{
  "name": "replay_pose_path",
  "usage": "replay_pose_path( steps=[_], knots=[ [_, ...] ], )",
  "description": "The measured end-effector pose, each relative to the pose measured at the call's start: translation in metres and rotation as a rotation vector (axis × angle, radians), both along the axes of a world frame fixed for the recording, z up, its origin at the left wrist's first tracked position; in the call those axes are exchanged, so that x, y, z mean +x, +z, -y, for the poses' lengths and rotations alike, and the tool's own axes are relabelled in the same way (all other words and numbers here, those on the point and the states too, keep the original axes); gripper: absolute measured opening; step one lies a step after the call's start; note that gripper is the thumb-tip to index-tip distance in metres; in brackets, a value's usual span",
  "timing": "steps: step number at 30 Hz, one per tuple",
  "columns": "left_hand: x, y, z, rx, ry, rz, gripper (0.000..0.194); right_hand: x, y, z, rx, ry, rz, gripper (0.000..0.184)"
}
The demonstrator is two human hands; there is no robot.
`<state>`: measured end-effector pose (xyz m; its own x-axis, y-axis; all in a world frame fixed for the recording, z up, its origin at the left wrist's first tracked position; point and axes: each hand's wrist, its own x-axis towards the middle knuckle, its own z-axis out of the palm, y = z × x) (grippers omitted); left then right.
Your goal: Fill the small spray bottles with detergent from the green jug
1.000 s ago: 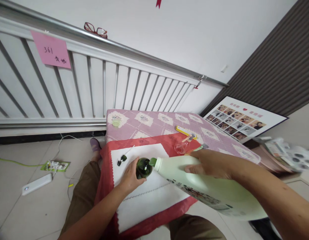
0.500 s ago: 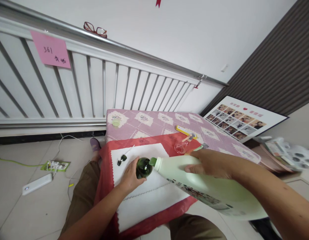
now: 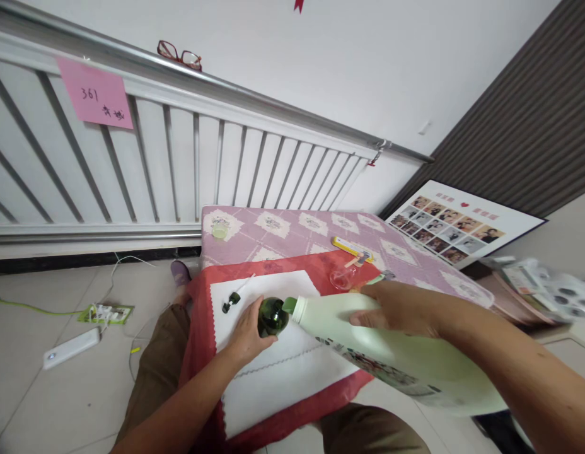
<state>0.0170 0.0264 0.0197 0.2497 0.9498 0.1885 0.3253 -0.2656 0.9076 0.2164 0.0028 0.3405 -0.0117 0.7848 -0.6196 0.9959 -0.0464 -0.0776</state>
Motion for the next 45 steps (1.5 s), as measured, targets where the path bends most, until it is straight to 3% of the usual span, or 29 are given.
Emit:
replay_pose_path(
  steps=[27,45],
  knots=[
    [-0.0001,0.0013,0.0001,0.002,-0.005,0.006,0.097,0.0025,-0.0010,-0.0018,0.012,0.002,0.010,0.049],
    [0.0021,-0.0062,-0.0010,0.020,0.006,0.022,0.098,0.0020,-0.0002,-0.0023,0.007,0.029,0.010,0.050]
  ],
)
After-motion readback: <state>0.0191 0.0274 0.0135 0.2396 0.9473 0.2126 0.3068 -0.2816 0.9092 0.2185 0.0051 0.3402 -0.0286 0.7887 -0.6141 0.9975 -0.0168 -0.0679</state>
